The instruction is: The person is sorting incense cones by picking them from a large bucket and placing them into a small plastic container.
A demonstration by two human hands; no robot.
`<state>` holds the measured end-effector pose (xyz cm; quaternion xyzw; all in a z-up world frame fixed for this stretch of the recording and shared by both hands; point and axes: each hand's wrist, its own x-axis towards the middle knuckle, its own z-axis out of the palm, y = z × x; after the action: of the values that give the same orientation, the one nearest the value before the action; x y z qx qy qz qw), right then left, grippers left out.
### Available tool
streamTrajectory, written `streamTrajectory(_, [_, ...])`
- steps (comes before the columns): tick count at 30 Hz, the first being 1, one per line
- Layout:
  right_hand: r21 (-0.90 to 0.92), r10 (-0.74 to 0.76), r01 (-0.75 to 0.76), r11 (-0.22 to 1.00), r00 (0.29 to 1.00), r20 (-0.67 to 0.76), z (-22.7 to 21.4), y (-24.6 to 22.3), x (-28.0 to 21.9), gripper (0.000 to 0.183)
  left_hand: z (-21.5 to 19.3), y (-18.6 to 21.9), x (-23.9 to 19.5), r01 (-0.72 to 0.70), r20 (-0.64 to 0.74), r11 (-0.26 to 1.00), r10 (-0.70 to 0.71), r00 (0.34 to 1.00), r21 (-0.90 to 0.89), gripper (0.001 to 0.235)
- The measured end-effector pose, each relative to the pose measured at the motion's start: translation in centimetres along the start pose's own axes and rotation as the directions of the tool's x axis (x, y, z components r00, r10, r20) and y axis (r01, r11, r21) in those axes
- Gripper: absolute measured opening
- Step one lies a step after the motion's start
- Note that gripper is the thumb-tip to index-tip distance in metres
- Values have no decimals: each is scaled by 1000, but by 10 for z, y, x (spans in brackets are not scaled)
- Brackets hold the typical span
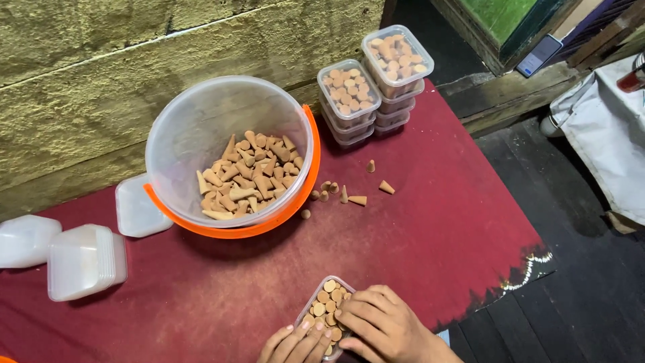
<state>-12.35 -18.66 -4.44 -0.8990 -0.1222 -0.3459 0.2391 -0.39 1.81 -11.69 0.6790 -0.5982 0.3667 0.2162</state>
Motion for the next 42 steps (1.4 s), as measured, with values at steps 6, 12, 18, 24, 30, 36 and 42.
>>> streamTrajectory(6, [-112, -83, 84, 990, 996, 12, 3, 2, -7, 35, 6, 9, -7, 67, -34, 998, -67, 997, -14, 17])
streamTrajectory(12, [-148, -57, 69, 987, 995, 82, 5, 3, -25, 39, 22, 26, -17, 190, -143, 981, -185, 972, 27, 31])
streamTrajectory(18, [-60, -100, 112, 992, 978, 183, -12, 7, -26, 30, -12, 6, 8, 19, 32, 999, -18, 999, -31, 15])
streamTrajectory(24, [-61, -167, 182, 981, 966, 199, -12, 12, -16, 26, -17, 13, 16, 96, 18, 995, -96, 995, -2, 34])
streamTrajectory(30, [-84, -171, 184, 979, 974, 148, -12, 10, -12, 29, -30, 12, 38, 155, 32, 986, -153, 988, -68, 15])
streamTrajectory(36, [-66, -93, 100, 993, 991, 91, -19, 16, -24, 34, -39, 2, 36, 281, 104, 944, -266, 958, -173, 41])
streamTrajectory(42, [83, 110, -139, 987, 954, 280, -28, 18, -22, 64, -46, -9, 36, 399, 253, 872, -334, 908, -284, 49])
